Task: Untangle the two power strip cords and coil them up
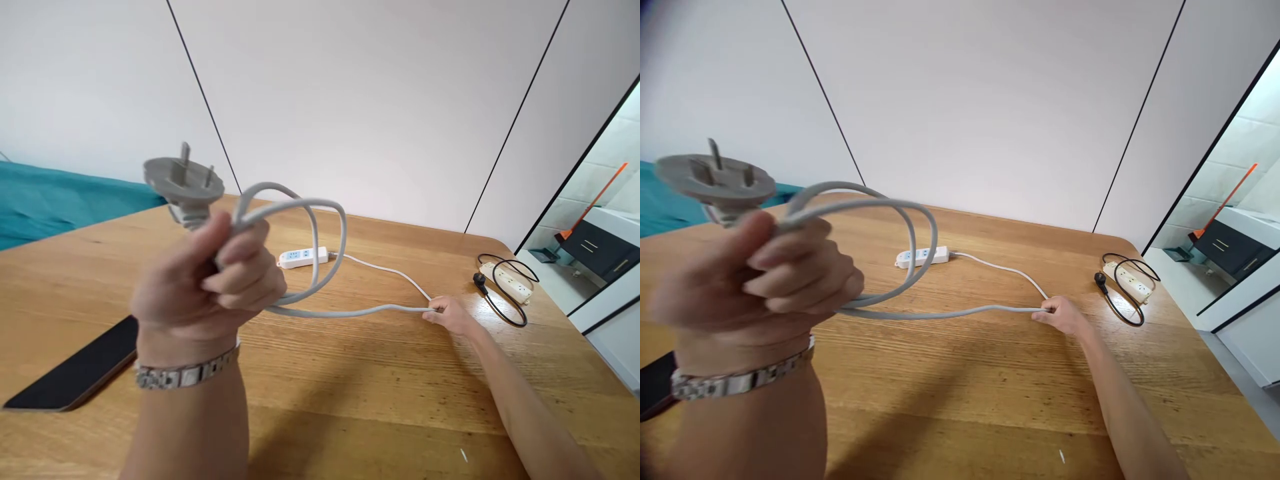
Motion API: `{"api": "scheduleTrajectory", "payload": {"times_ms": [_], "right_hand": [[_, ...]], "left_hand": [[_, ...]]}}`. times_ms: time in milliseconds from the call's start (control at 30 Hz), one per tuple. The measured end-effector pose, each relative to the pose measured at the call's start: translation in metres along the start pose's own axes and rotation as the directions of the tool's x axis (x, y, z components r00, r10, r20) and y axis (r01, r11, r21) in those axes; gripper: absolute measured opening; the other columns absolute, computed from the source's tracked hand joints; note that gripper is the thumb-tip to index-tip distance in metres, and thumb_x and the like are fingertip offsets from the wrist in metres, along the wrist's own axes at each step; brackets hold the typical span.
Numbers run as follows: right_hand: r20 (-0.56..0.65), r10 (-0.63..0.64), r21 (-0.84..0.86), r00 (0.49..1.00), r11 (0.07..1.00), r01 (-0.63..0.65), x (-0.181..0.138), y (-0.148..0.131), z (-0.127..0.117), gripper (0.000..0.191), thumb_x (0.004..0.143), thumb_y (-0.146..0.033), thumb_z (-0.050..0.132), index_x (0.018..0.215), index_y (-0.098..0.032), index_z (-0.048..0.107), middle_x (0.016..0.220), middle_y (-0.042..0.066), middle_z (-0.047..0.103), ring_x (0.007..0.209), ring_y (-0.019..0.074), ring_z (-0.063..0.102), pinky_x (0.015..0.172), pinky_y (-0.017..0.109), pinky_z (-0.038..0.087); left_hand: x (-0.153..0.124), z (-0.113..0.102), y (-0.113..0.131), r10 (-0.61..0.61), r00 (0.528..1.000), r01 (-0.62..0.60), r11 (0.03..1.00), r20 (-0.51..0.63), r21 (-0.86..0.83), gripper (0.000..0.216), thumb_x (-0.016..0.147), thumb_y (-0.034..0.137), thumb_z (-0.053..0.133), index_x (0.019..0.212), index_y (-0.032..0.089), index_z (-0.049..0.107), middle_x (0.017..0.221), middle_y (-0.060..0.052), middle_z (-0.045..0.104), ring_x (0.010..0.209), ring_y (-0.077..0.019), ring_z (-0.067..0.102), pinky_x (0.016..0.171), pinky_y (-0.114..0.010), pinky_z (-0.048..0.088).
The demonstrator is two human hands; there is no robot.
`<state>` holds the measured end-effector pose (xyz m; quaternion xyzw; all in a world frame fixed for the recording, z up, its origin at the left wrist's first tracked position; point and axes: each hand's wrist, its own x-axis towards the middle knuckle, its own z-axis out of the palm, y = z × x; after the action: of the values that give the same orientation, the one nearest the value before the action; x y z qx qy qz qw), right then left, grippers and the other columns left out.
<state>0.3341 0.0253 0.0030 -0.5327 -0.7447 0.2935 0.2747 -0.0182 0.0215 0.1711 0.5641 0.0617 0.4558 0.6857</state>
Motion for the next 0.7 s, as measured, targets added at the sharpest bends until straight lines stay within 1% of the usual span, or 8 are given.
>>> {"api": "scheduleTrajectory", "payload": {"times_ms": [100,167,233,333,400,500,600,700], "right_hand": [[-0.147,0.189,0.159,0.971,0.973,-0.166,-0.005,-0.006,-0.014,0.063,0.067,-0.074,0.058,0.048,-0.022,0.030,0.049,-0.007,0.023,0.048,0.0078,0.020,0.049,0.026,0.013],[-0.310,0.317,0.349,0.896,0.915,-0.203,-0.004,-0.019,-0.016,0.063,0.065,-0.073,0.061,0.049,-0.023,0.027,0.048,-0.008,0.020,0.046,0.0067,0.016,0.048,0.026,0.012],[-0.372,0.422,0.564,0.827,0.810,-0.159,-0.003,-0.038,-0.012,0.061,0.063,-0.072,0.064,0.051,-0.023,0.029,0.047,-0.010,0.018,0.043,0.0059,0.014,0.045,0.024,0.012],[-0.397,0.437,0.725,0.807,0.689,-0.017,-0.004,-0.071,0.002,0.052,0.068,-0.068,0.061,0.060,-0.023,0.038,0.049,-0.012,0.019,0.040,0.0054,0.013,0.041,0.022,0.012],[-0.488,0.343,0.661,0.803,0.746,0.083,-0.010,-0.091,0.015,0.044,0.078,-0.063,0.054,0.067,-0.023,0.041,0.051,-0.011,0.024,0.040,0.0062,0.018,0.040,0.022,0.015],[-0.552,0.025,0.309,0.834,0.935,0.176,-0.020,-0.114,0.032,0.032,0.091,-0.048,0.044,0.073,-0.022,0.043,0.054,-0.007,0.037,0.045,0.0091,0.032,0.045,0.023,0.025],[-0.432,-0.227,-0.078,0.873,0.974,0.214,-0.027,-0.126,0.042,0.022,0.093,-0.038,0.041,0.078,-0.021,0.045,0.064,0.000,0.053,0.055,0.0129,0.045,0.053,0.025,0.031],[-0.325,-0.265,-0.269,0.908,0.946,0.180,-0.029,-0.130,0.043,0.020,0.091,-0.038,0.040,0.085,-0.020,0.047,0.067,0.002,0.057,0.053,0.0142,0.044,0.052,0.027,0.027]], "left_hand": [[0.010,-0.004,-0.015,-0.158,0.984,0.170,0.973,-0.086,0.157,0.041,0.077,0.043,0.067,0.053,0.019,0.045,0.040,0.010,0.012,0.034,-0.0032,0.008,0.033,-0.018,0.011],[0.022,0.003,-0.032,-0.272,0.954,0.294,0.929,-0.123,0.227,0.043,0.075,0.045,0.068,0.053,0.018,0.042,0.042,0.009,0.016,0.036,-0.0025,0.010,0.034,-0.016,0.009],[0.034,0.015,-0.052,-0.344,0.928,0.370,0.891,-0.139,0.264,0.044,0.073,0.047,0.069,0.055,0.018,0.041,0.043,0.009,0.020,0.038,-0.0021,0.011,0.035,-0.016,0.008],[0.049,0.035,-0.083,-0.356,0.914,0.395,0.891,-0.197,0.225,0.045,0.073,0.048,0.069,0.059,0.019,0.038,0.045,0.010,0.020,0.039,-0.0020,0.010,0.035,-0.015,0.007],[0.054,0.046,-0.104,-0.346,0.905,0.389,0.909,-0.248,0.149,0.046,0.075,0.050,0.067,0.061,0.020,0.036,0.045,0.011,0.019,0.038,-0.0023,0.009,0.035,-0.016,0.007],[0.056,0.057,-0.130,-0.352,0.887,0.378,0.925,-0.300,0.029,0.046,0.074,0.052,0.068,0.063,0.020,0.036,0.046,0.011,0.020,0.038,-0.0024,0.012,0.035,-0.016,0.010],[0.055,0.061,-0.145,-0.346,0.879,0.343,0.937,-0.328,-0.067,0.048,0.070,0.048,0.072,0.060,0.020,0.035,0.047,0.009,0.027,0.038,-0.0026,0.022,0.036,-0.017,0.018],[0.055,0.063,-0.143,-0.371,0.875,0.369,0.927,-0.312,-0.067,0.037,0.070,0.037,0.070,0.059,0.018,0.040,0.048,0.007,0.036,0.036,-0.0030,0.026,0.033,-0.019,0.017]]}}
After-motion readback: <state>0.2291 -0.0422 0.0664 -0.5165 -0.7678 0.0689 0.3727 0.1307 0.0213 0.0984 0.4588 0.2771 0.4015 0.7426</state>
